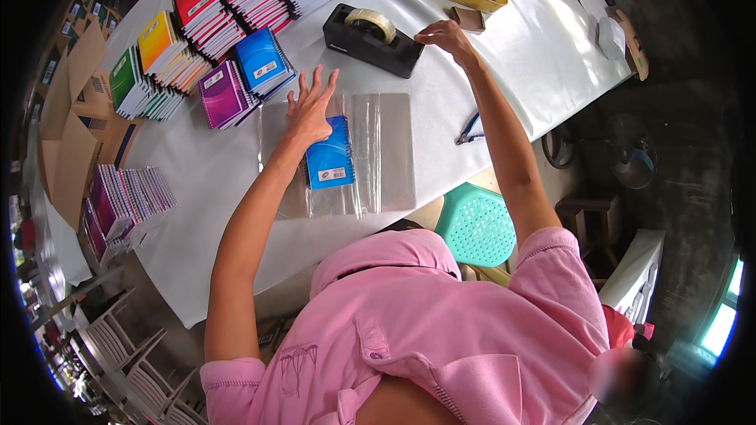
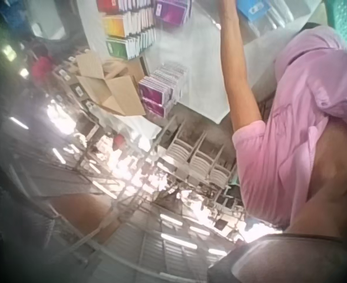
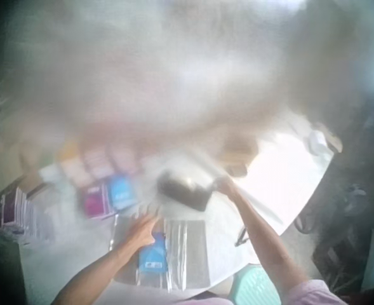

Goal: The person wraps spiral-bound notebooks in clear plastic sleeves using a tape dispenser. They place a notebook on a plastic sheet, fold the sheet around it, and secure the edges with tape. The person handles notebooks of various colors, including blue, purple, and green, and stacks the wrapped items on the table.

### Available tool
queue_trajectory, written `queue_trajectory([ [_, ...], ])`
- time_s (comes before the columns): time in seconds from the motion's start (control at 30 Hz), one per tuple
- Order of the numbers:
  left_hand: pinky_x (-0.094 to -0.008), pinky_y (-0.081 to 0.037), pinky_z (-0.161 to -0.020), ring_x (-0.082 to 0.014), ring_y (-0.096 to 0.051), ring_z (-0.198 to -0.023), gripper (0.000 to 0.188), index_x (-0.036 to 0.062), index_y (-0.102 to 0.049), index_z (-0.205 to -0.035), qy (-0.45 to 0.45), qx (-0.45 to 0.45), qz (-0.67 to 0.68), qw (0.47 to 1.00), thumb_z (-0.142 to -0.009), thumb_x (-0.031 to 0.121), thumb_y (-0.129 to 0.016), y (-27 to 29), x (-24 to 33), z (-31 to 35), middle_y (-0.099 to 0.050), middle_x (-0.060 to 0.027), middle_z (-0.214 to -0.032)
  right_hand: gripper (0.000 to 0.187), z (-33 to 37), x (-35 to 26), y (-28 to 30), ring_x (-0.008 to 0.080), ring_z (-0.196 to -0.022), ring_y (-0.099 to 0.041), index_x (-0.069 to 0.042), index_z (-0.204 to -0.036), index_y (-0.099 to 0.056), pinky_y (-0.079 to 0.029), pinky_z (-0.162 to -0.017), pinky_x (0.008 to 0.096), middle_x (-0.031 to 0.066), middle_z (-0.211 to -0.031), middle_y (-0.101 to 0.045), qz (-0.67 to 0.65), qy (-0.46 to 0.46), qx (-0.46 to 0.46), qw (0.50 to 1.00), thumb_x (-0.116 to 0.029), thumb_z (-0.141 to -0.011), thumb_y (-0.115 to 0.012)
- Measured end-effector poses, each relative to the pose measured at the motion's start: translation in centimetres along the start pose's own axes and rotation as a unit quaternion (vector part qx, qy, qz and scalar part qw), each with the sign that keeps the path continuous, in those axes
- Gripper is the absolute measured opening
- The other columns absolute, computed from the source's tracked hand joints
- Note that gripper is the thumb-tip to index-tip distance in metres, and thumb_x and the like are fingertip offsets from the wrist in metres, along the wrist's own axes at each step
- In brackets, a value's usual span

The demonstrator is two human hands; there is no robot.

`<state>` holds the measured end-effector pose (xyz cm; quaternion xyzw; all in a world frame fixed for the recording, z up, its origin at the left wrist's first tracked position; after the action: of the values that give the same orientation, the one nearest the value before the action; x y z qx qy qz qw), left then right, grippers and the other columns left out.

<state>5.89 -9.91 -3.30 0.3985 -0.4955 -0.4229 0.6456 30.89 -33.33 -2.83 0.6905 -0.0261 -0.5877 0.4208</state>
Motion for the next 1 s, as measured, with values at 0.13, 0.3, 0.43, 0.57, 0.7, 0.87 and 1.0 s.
queue_trajectory([
  [0.13, -0.0639, -0.025, -0.108, -0.0401, -0.008, -0.144, 0.128, 0.0313, -0.013, -0.151, 0.022, -0.003, 0.014, 1.0, -0.046, -0.004, -0.078, -0.1, -0.8, 0.3, -0.009, -0.0083, -0.158, 0.041, -1.4, -0.9, -0.1, 0.0266, -0.114, -0.055, -0.005, -0.106, -0.071, -0.046, -0.095, 0.0478, 0.0128, -0.118, -0.063, -0.035, -0.137, -0.177, 0.974, -0.03, -0.074, -0.078],
  [0.3, -0.0642, -0.024, -0.108, -0.0392, -0.006, -0.144, 0.133, 0.0319, -0.011, -0.151, 0.016, -0.009, 0.018, 1.0, -0.044, -0.001, -0.082, 0.1, -0.7, -0.2, -0.008, -0.0072, -0.158, 0.035, -1.1, 1.0, -0.1, 0.0295, -0.124, -0.049, -0.001, -0.107, -0.067, -0.042, -0.101, 0.0546, 0.0168, -0.125, -0.058, -0.214, -0.102, -0.219, 0.947, -0.023, -0.081, -0.073],
  [0.43, -0.0637, -0.024, -0.108, -0.0387, -0.006, -0.145, 0.133, 0.0321, -0.011, -0.151, 0.033, -0.019, 0.028, 0.999, -0.043, 0.0, -0.083, 0.2, -1.1, 0.3, -0.009, -0.0079, -0.158, 0.019, 1.5, 3.2, -2.0, 0.029, -0.128, -0.045, 0.003, -0.098, -0.067, -0.039, -0.105, 0.0509, 0.019, -0.133, -0.051, -0.506, -0.025, -0.159, 0.847, -0.012, -0.086, -0.067],
  [0.57, -0.0641, -0.024, -0.108, -0.0387, -0.005, -0.145, 0.134, 0.0311, -0.012, -0.151, 0.033, -0.028, 0.043, 0.998, -0.042, 0.002, -0.085, -0.1, -1.8, 0.1, -0.01, -0.0083, -0.158, 0.018, 4.7, 5.4, -3.2, 0.0286, -0.133, -0.038, 0.004, -0.092, -0.068, -0.034, -0.111, 0.0387, 0.0195, -0.134, -0.049, -0.441, -0.023, -0.12, 0.889, -0.012, -0.084, -0.07],
  [0.7, -0.066, -0.023, -0.107, -0.0414, -0.005, -0.144, 0.136, 0.029, -0.011, -0.151, 0.019, -0.047, 0.089, 0.995, -0.04, 0.008, -0.088, -0.2, -2.5, -0.6, -0.01, -0.0101, -0.158, 0.021, 3.3, 5.9, -0.4, 0.0322, -0.12, -0.048, -0.001, -0.085, -0.072, -0.041, -0.098, 0.0449, 0.0187, -0.132, -0.049, 0.042, 0.08, -0.004, 0.996, -0.017, -0.072, -0.076],
  [0.87, -0.0668, -0.02, -0.106, -0.0464, -0.003, -0.142, 0.137, 0.0269, -0.01, -0.152, 0.01, -0.042, 0.185, 0.982, -0.041, 0.014, -0.09, -2.3, -6.4, -0.7, -0.009, -0.0149, -0.157, 0.027, 6.1, -1.2, -0.6, 0.0261, -0.108, -0.05, -0.01, -0.082, -0.074, -0.044, -0.082, 0.046, 0.0111, -0.106, -0.056, 0.317, -0.118, 0.027, 0.941, -0.033, -0.069, -0.08],
  [1.0, -0.0671, -0.018, -0.106, -0.048, -0.003, -0.142, 0.138, 0.0269, -0.01, -0.152, -0.016, -0.07, 0.193, 0.979, -0.04, 0.015, -0.09, -2.2, -5.7, -0.9, -0.008, -0.0169, -0.157, 0.04, 9.5, -12.6, -9.3, 0.0175, -0.086, -0.058, -0.007, -0.082, -0.073, -0.044, -0.073, 0.0319, 0.0068, -0.083, -0.063, 0.049, -0.008, -0.264, 0.963, -0.047, -0.074, -0.076],
])
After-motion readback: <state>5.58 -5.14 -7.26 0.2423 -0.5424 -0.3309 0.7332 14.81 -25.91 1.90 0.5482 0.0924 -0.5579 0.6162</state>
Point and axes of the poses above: each hand's wrist, its own z-axis away from the middle knuckle, its own y-axis out of the back of the hand, x = y × z, the point moved 2 cm from there along -z, towards the middle knuckle
